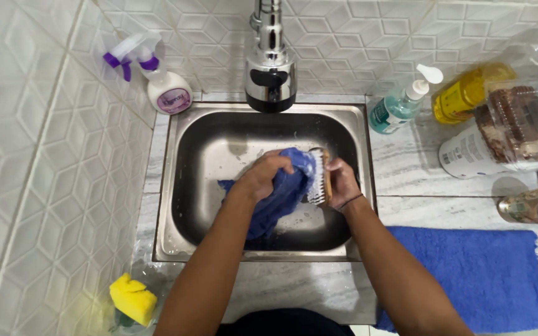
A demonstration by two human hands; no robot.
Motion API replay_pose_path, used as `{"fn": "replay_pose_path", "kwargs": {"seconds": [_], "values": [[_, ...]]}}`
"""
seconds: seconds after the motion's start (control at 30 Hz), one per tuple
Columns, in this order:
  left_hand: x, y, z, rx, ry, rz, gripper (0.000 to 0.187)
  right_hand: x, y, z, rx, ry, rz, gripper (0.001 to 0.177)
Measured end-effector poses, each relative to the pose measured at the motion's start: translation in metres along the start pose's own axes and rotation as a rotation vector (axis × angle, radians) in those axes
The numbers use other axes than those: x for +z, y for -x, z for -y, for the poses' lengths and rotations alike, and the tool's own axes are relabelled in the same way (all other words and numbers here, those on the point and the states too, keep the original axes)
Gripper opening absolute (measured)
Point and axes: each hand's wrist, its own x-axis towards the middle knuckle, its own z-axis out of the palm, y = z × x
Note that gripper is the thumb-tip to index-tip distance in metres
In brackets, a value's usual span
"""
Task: Hand washing a blue cloth in a sink using soap and a scrubbing brush.
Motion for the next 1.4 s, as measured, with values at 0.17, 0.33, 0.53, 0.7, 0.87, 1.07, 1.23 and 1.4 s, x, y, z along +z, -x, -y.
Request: {"fn": "replay_pose_path", "kwargs": {"seconds": [0.17, 0.33, 0.53, 0.7, 0.87, 1.07, 1.23, 1.4], "values": [[0.035, 0.049, -0.059, 0.193, 0.303, 0.195, 0.036, 0.036, 0.002, 0.041, -0.167, -0.029, 0.073, 0.065], [0.049, 0.109, -0.082, 0.307, 0.475, 0.342, 0.043, 0.106, 0.043, 0.077, -0.377, -0.030, 0.413, 0.067], [-0.078, 0.081, 0.036, 0.219, -0.273, -0.406, 0.047, 0.061, 0.023, 0.070, -0.208, 0.208, 0.379, 0.067], [-0.137, 0.055, 0.111, -0.185, -0.716, -0.497, 0.038, -0.036, -0.042, 0.025, -0.346, 0.622, -0.257, 0.036], [-0.028, 0.080, 0.055, -0.302, -1.269, -0.640, 0.053, -0.039, -0.059, -0.021, -0.281, 1.140, -0.601, 0.045], [-0.103, 0.057, 0.106, 0.050, -0.776, -0.852, 0.034, -0.048, -0.061, -0.032, -0.310, 1.380, -0.725, 0.055], [-0.129, 0.058, 0.134, 0.177, -0.302, -0.861, 0.030, -0.001, -0.061, -0.082, -0.537, 1.413, -0.555, 0.052], [-0.126, 0.052, 0.155, -0.025, -0.681, -0.978, 0.029, 0.011, -0.048, -0.139, -0.748, 1.595, 0.166, 0.038]]}}
